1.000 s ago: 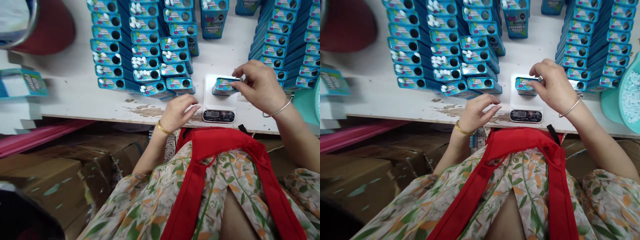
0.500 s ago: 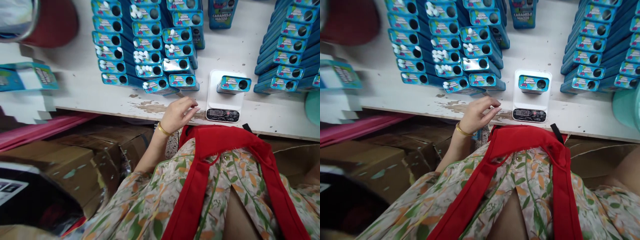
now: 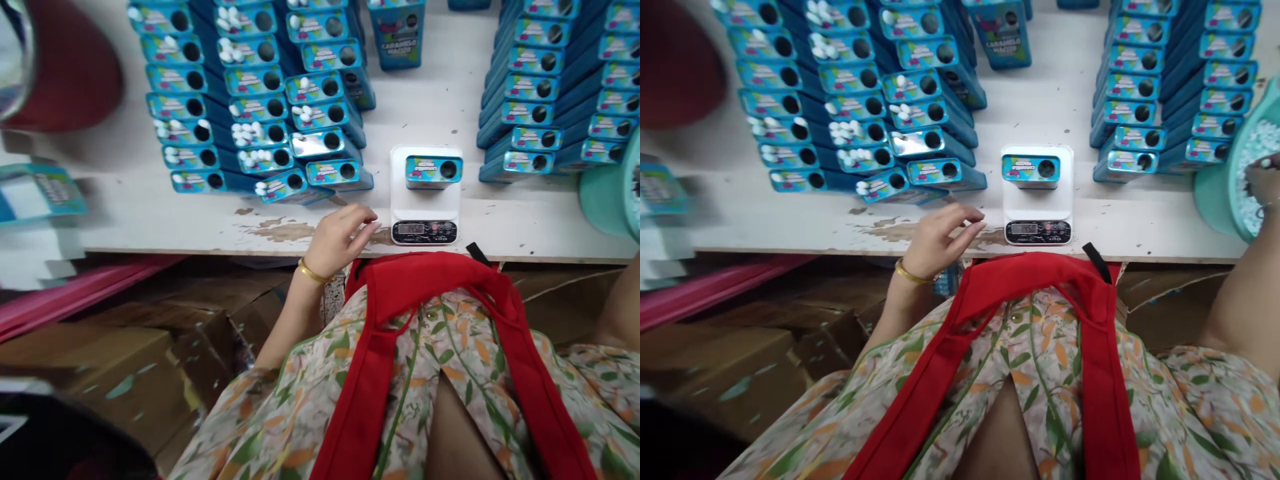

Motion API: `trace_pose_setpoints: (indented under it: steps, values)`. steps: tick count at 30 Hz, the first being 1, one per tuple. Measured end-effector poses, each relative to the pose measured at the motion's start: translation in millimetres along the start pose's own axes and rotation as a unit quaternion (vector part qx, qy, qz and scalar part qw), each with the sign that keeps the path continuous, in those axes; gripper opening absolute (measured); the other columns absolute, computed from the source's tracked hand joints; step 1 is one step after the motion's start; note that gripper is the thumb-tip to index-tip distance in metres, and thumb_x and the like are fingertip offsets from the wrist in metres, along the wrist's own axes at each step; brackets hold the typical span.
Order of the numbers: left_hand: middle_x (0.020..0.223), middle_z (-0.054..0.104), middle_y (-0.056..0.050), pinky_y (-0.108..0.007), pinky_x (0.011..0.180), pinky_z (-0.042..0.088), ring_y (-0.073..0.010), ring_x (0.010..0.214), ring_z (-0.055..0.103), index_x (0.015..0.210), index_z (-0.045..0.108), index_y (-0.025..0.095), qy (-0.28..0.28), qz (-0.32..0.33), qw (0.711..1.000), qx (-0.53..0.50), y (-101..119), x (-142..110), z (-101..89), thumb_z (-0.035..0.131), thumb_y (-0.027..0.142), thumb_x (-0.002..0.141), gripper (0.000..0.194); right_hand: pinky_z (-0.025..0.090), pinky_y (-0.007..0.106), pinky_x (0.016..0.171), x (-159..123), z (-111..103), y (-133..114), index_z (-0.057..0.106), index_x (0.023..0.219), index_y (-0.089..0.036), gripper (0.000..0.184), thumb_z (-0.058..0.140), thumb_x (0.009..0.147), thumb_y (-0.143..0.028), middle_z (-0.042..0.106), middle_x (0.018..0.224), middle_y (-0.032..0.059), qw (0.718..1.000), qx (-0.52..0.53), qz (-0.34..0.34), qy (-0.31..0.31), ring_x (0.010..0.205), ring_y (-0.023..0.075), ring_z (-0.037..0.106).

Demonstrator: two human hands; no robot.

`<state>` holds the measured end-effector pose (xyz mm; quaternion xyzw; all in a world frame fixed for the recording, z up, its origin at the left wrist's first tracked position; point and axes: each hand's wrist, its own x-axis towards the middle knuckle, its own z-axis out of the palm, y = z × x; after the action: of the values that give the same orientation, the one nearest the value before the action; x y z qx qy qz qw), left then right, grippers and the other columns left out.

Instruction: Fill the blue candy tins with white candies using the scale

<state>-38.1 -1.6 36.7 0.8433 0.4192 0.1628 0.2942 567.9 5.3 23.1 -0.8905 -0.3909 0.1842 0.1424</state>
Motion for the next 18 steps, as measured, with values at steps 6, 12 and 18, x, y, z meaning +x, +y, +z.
trace_pose_setpoints:
  steps: [6, 12, 18]
  values:
    - [0.090, 0.070, -0.006, -0.030, 0.076, 0.052, -0.0183, 0.084, 0.066, 0.100, 0.065, 0.019, 0.022, 0.035, 0.999, -0.010, -7, 1, 6.7, 0.056, 0.033, 0.101, 0.017, 0.032, 0.039, 0.058, -61, -20, -29, 0.053, 0.048, -0.030, 0.048, 0.095, 0.043, -0.053, 0.051, 0.052, 0.0033, 0.974, 0.172, 0.109, 0.099, 0.054, 0.0151, 0.046]
    - [0.091, 0.070, -0.006, -0.030, 0.079, 0.053, -0.0185, 0.086, 0.067, 0.097, 0.065, 0.019, 0.000, 0.019, 1.000, -0.022, 2, 2, 7.9, 0.052, 0.036, 0.102, 0.022, 0.025, 0.035, 0.051, -140, -10, -150, 0.071, 0.073, -0.028, 0.033, 0.089, 0.060, -0.052, 0.056, 0.063, 0.0044, 0.941, 0.288, -0.139, -0.110, 0.052, 0.0126, 0.045]
    - [0.091, 0.070, -0.006, -0.031, 0.080, 0.052, -0.0181, 0.087, 0.066, 0.098, 0.064, 0.019, -0.001, 0.004, 1.000, -0.025, 1, -7, 7.5, 0.051, 0.036, 0.103, 0.021, 0.042, 0.033, 0.064, -187, 33, -250, 0.070, 0.080, -0.023, 0.002, 0.071, 0.080, -0.022, 0.061, 0.069, 0.0029, 0.902, 0.111, -0.353, -0.220, 0.065, 0.0163, 0.053]
